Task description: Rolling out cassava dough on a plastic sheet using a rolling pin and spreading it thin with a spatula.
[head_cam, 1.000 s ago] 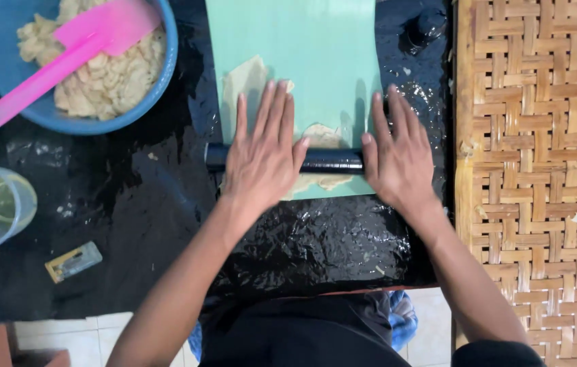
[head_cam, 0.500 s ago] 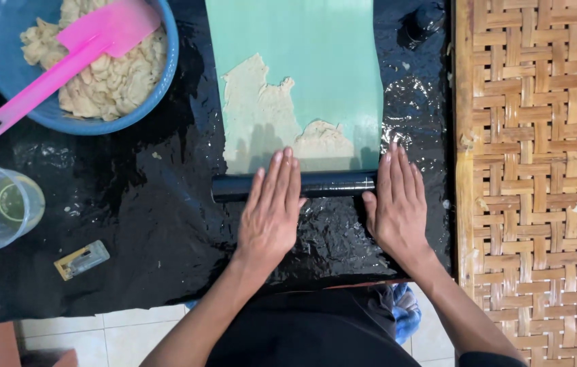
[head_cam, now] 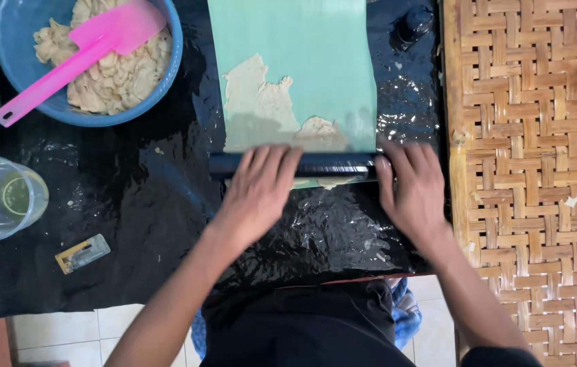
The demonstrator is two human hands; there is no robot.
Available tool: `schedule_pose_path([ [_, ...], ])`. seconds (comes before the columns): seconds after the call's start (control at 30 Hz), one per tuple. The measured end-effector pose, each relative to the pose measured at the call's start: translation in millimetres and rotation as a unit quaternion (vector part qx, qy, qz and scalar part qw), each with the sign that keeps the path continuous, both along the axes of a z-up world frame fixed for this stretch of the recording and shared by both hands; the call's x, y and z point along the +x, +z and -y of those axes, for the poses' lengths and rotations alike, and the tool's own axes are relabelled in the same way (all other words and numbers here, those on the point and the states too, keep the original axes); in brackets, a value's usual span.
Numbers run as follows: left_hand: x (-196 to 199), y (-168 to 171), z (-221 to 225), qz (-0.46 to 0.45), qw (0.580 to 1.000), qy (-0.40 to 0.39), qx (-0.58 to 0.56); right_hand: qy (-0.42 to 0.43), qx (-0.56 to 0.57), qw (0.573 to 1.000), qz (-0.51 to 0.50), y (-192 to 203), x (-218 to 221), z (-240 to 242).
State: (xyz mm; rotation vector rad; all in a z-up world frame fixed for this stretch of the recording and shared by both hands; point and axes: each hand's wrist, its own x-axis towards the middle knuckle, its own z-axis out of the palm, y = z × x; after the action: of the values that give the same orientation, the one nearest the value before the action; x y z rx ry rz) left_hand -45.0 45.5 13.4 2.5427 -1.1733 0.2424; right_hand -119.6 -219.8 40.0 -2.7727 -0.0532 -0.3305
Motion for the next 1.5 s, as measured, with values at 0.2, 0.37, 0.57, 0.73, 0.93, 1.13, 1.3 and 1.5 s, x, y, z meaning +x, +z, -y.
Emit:
schedule_pose_path([
  [0.2, 37.9, 27.7, 18.0, -0.108, 0.993, 0.035, 0.009, 0.037, -0.018, 0.999, -0.015, -10.1, 60.4, 3.7],
  [0.37, 35.0, -11.8, 25.7, -0.018, 0.995, 0.096, 0.028, 0.043, -0.087, 0.995, -0.028, -19.3, 59.5, -1.6],
  [0.57, -2.8, -9.4, 23.0, -0.081, 0.991, 0.102, 0.040, 0.028, -0.070, 0.995, -0.066, -24.7, 23.2, -8.5],
  [0.73, -35.9, -12.1, 13.3, -0.076, 0.993, 0.091, -0.009, 0.025, -0.062, 0.996, -0.054, -36.6, -8.9, -11.4],
  [0.93, -73.9, -7.6, 1.6, -0.075, 0.993, 0.092, -0.019, 0.022, -0.072, 0.996, -0.054, -43.4, -50.3, -17.8],
  [1.13, -101.5, -7.0, -14.4, -0.056, 0.993, 0.059, -0.091, 0.031, -0.030, 0.998, -0.047, -34.7, -89.0, -24.2],
  [1.3, -96.4, 8.1, -13.5, -0.044, 0.987, 0.106, -0.116, 0.008, 0.027, 0.999, 0.032, -20.0, -95.8, -35.4],
  [1.5, -103.3, -7.7, -14.0, -0.030, 0.989, 0.100, -0.100, -0.014, 0.060, 0.998, 0.030, 0.2, -76.0, -33.5],
])
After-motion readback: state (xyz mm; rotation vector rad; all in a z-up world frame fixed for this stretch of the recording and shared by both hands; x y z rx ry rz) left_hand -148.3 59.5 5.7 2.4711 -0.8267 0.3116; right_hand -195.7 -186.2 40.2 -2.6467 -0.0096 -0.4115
